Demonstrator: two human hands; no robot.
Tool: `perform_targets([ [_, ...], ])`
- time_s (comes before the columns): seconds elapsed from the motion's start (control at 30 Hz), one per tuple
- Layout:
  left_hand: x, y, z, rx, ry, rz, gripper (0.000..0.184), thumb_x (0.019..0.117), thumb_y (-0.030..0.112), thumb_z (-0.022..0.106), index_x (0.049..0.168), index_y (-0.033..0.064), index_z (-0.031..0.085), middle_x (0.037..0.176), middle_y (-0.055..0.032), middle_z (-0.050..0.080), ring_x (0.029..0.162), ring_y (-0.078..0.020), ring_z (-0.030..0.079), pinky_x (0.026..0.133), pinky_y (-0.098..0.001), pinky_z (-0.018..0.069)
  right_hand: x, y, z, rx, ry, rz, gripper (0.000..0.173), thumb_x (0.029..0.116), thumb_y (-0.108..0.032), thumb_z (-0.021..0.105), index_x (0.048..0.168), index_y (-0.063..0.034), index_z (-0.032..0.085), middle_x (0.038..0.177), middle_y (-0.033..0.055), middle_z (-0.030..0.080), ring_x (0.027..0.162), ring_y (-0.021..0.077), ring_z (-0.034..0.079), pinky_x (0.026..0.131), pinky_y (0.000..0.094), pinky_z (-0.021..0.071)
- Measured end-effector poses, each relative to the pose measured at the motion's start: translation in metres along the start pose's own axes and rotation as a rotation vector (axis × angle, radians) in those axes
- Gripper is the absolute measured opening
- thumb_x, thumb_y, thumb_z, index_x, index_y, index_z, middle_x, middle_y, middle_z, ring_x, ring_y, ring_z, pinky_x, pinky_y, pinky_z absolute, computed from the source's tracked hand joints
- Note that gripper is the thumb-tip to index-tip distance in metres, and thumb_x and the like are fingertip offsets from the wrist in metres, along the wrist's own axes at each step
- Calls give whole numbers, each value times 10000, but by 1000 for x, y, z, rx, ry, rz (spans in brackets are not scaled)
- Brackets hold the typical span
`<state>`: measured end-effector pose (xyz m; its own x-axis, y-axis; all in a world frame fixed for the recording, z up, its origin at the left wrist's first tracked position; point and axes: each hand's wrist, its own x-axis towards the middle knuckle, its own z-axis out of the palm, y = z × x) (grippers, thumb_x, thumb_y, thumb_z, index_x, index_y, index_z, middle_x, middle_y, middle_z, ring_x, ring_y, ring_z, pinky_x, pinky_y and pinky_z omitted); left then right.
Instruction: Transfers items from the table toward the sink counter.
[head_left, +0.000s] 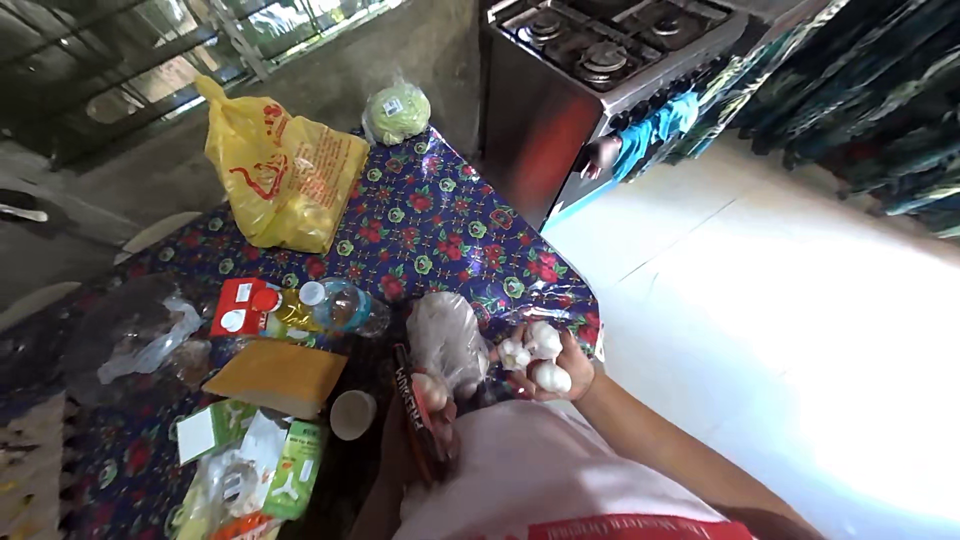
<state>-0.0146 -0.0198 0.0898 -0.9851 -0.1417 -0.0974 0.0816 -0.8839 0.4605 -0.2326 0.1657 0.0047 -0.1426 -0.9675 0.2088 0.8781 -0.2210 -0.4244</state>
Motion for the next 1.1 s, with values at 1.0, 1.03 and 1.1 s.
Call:
perform_targets([
  [1.0,83,-160,41,305,-349,-588,443,902,618,648,1006,200,753,800,6,720,674,-74,689,593,-245,573,-305,38,30,9,593,-750,706,695,-872,609,1052,-288,782,1153,74,750,894,213,749,601,331,605],
  [1.03,88,-175,62,364,-291,-594,406,916,610,625,966,225,744,765,27,708,651,-54,672,600,-224,558,-326,35,28,5,581,-777,719,707,-875,594,1073,-286,782,1161,74,749,932,228,749,632,353,617],
  [1.1,101,-213,97,448,-210,-556,404,1053,461,479,916,145,690,700,7,677,606,-38,646,583,-195,543,-370,26,27,19,605,-806,716,719,-864,593,1087,-280,782,1176,84,749,994,255,747,641,376,623],
])
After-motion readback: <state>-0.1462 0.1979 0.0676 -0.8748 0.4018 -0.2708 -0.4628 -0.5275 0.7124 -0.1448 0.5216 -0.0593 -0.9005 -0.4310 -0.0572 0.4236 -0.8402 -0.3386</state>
